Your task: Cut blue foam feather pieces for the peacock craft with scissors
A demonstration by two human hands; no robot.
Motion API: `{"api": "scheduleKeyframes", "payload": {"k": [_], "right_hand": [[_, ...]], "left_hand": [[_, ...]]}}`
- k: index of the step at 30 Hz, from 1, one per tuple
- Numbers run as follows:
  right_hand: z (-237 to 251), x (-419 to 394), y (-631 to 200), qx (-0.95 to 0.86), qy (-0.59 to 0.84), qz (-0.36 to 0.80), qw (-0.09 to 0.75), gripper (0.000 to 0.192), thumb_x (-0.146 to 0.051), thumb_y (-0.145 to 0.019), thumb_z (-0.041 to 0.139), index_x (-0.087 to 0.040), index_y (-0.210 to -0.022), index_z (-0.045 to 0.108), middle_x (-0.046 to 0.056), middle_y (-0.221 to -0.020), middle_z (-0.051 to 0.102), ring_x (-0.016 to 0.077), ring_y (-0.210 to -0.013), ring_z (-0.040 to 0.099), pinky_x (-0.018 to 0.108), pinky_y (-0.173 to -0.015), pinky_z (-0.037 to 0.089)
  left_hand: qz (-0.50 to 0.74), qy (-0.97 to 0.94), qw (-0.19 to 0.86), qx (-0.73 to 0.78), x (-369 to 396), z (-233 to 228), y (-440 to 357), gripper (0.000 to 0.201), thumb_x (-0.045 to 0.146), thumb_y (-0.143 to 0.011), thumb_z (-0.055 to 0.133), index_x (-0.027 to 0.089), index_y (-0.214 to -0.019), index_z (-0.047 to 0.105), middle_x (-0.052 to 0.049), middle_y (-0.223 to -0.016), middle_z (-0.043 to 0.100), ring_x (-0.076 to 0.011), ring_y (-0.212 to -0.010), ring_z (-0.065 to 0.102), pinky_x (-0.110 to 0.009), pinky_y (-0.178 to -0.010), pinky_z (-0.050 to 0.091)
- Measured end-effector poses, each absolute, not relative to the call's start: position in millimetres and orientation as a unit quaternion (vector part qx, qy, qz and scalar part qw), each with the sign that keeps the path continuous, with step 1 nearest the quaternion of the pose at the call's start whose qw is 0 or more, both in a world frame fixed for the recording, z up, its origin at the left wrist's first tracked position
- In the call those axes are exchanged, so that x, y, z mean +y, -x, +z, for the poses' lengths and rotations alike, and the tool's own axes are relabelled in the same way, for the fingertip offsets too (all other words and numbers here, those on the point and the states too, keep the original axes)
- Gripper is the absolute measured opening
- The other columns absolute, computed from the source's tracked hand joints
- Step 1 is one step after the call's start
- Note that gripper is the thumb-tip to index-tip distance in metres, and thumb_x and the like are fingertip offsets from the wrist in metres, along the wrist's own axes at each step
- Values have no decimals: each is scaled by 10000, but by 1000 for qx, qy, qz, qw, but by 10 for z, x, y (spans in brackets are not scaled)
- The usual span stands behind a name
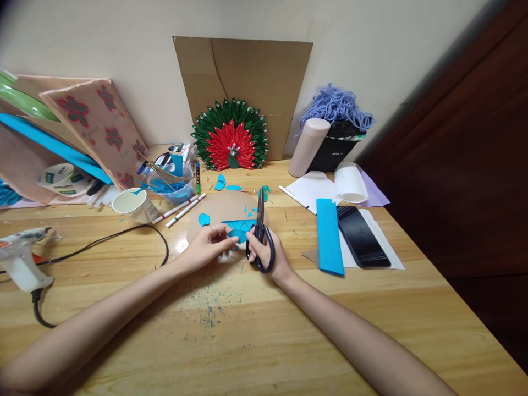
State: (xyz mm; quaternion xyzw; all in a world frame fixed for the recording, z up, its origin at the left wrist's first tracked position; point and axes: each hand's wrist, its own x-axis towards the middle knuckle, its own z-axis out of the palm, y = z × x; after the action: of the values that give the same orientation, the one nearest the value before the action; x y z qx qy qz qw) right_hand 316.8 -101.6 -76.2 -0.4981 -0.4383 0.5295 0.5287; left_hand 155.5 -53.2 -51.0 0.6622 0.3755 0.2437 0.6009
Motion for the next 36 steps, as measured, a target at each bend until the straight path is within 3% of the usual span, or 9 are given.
{"api": "scheduleKeyframes", "payload": {"k": [6,13,17,22,25,30,36], "right_hand": [[-879,-1001,-3199,-438,465,556,532,259,-420,-808,581,-197,-778,454,-109,-427,423,73,-347,458,191,-391,420],[-837,-1018,-3178,-441,436,587,520,278,-417,-814,577,-194,-729,433,-111,-413,411,54,-332,419,174,-380,393],[-831,-1022,-3167,-445,434,598,506,292,-440,-818,564,-194,-735,429,-110,-421,410,54,-340,419,172,-382,382],[-831,-1007,-3165,-437,442,610,491,349,-506,-790,569,-196,-729,421,-110,-435,402,57,-343,421,175,-373,377],[-818,-1002,-3158,-436,453,606,486,377,-535,-773,574,-197,-722,418,-108,-435,399,59,-340,422,177,-367,367],[-822,-1001,-3155,-438,458,604,483,383,-542,-773,572,-198,-718,412,-105,-442,397,60,-343,424,176,-372,363],[-868,-1004,-3154,-438,452,604,488,380,-547,-777,568,-199,-751,415,-111,-438,389,62,-340,416,178,-373,360]], "left_hand": [[263,-604,653,375,-511,-485,-1544,334,462,-804,536,141,-719,556,-21,-687,602,-80,-524,462,-213,-510,360],[282,-606,632,393,-521,-533,-1552,341,448,-801,526,135,-677,587,-10,-623,589,-87,-515,462,-213,-505,356],[286,-659,561,412,-397,-485,-1485,320,422,-816,508,138,-712,611,-7,-624,589,-108,-559,499,-220,-529,366],[230,-755,322,522,-53,-310,-1177,256,363,-797,516,162,-718,653,-24,-697,651,-156,-645,556,-248,-579,373],[167,-759,235,584,77,-280,-1014,213,347,-778,534,182,-739,663,-37,-738,666,-189,-693,588,-261,-578,373],[149,-769,232,577,110,-431,-972,211,317,-715,624,168,-864,633,-62,-879,660,-193,-772,605,-260,-614,412],[156,-777,265,550,93,-481,-991,111,254,-729,602,170,-798,624,-33,-765,647,-179,-717,591,-253,-593,395]]}}
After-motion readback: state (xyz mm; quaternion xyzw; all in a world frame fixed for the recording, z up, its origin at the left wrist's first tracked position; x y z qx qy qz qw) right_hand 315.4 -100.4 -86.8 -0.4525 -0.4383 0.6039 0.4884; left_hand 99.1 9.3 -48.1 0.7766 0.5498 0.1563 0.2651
